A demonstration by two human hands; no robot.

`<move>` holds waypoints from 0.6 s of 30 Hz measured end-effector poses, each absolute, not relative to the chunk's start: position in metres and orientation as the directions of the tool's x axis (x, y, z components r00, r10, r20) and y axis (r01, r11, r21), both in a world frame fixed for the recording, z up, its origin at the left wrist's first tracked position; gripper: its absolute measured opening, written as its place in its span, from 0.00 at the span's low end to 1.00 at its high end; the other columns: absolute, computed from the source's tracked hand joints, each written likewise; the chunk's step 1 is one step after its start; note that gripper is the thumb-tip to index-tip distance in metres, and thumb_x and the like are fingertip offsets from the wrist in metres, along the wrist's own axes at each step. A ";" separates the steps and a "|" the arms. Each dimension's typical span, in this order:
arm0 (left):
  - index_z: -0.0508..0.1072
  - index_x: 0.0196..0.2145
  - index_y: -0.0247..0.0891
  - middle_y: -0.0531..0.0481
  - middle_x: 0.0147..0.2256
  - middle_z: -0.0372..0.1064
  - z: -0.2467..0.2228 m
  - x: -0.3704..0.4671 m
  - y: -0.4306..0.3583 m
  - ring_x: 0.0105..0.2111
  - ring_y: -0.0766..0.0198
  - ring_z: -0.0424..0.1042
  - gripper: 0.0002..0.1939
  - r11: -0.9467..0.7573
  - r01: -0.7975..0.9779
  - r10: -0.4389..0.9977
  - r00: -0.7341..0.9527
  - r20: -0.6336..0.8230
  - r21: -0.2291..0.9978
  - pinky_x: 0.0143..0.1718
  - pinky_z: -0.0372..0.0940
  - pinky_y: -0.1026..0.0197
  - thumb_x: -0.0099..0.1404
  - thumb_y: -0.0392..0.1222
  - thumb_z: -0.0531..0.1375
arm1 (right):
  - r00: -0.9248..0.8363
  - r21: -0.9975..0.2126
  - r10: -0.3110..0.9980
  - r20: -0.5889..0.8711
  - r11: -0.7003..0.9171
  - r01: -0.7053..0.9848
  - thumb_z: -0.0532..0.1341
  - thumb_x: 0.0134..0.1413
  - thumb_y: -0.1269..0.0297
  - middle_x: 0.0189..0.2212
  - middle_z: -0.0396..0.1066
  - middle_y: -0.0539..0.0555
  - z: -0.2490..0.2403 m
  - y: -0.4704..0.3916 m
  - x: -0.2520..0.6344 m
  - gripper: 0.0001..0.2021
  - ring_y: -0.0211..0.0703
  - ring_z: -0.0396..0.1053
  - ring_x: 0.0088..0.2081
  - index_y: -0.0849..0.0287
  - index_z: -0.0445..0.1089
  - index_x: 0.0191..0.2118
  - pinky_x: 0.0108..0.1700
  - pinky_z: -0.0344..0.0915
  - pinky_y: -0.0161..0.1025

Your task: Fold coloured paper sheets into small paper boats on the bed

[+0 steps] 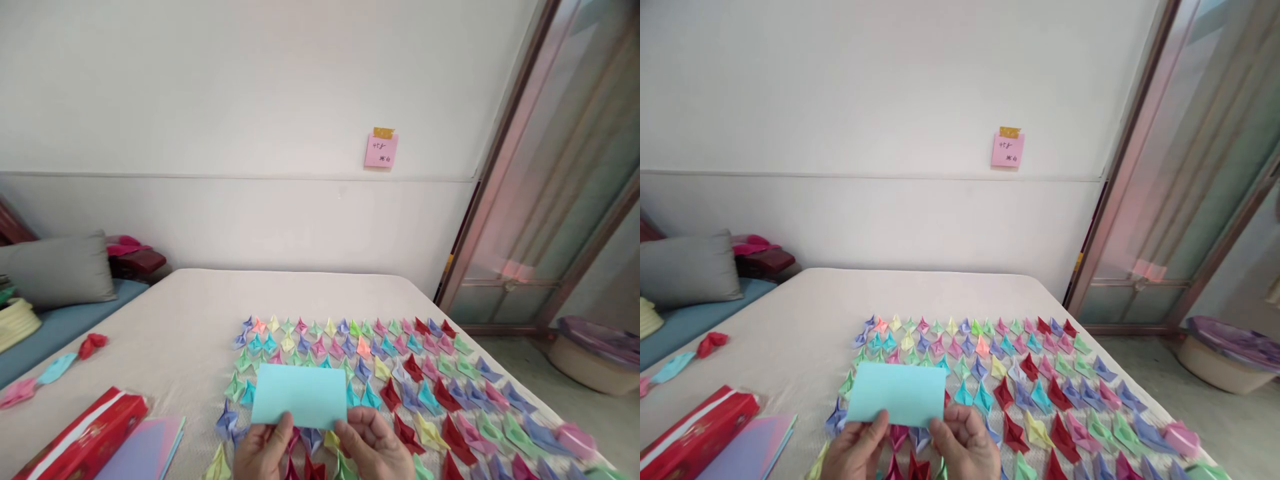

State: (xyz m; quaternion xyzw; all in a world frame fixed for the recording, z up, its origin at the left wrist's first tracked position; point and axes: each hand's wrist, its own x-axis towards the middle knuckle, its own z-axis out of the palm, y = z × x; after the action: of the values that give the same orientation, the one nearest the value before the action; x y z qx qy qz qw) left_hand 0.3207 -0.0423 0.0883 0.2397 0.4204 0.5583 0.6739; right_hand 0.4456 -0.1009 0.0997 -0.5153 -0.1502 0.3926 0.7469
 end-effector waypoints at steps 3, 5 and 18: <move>0.77 0.24 0.37 0.55 0.23 0.80 0.097 0.309 -0.032 0.28 0.60 0.79 0.15 0.209 -0.599 0.959 -0.027 -0.281 0.773 0.32 0.73 0.64 0.38 0.33 0.76 | 0.641 -0.894 0.747 -0.176 0.151 -0.422 0.77 0.27 0.58 0.14 0.71 0.45 0.104 -0.103 0.450 0.20 0.36 0.65 0.18 0.59 0.71 0.27 0.23 0.59 0.32; 0.77 0.24 0.37 0.55 0.24 0.80 0.106 0.303 -0.028 0.29 0.61 0.79 0.15 0.205 -0.663 0.963 0.005 -0.270 0.720 0.31 0.73 0.65 0.38 0.32 0.76 | 0.623 -0.893 0.762 -0.178 0.142 -0.428 0.77 0.29 0.57 0.14 0.71 0.44 0.107 -0.104 0.455 0.21 0.36 0.64 0.18 0.59 0.71 0.30 0.23 0.58 0.31; 0.81 0.38 0.33 0.43 0.29 0.81 0.140 0.295 -0.040 0.28 0.54 0.78 0.17 0.470 -0.396 0.790 0.587 -0.177 0.789 0.27 0.66 0.62 0.49 0.38 0.70 | 0.247 -0.863 0.965 0.086 0.195 -0.465 0.71 0.44 0.56 0.30 0.80 0.53 0.127 -0.126 0.455 0.19 0.49 0.74 0.29 0.44 0.77 0.46 0.39 0.66 0.47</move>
State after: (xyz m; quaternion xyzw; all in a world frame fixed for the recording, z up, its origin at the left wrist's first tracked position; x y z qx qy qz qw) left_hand 0.2948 -0.0403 0.1405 0.3634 0.2715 0.3645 0.8132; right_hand 0.4552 -0.1259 0.1267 -0.3722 -0.3360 0.5136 0.6963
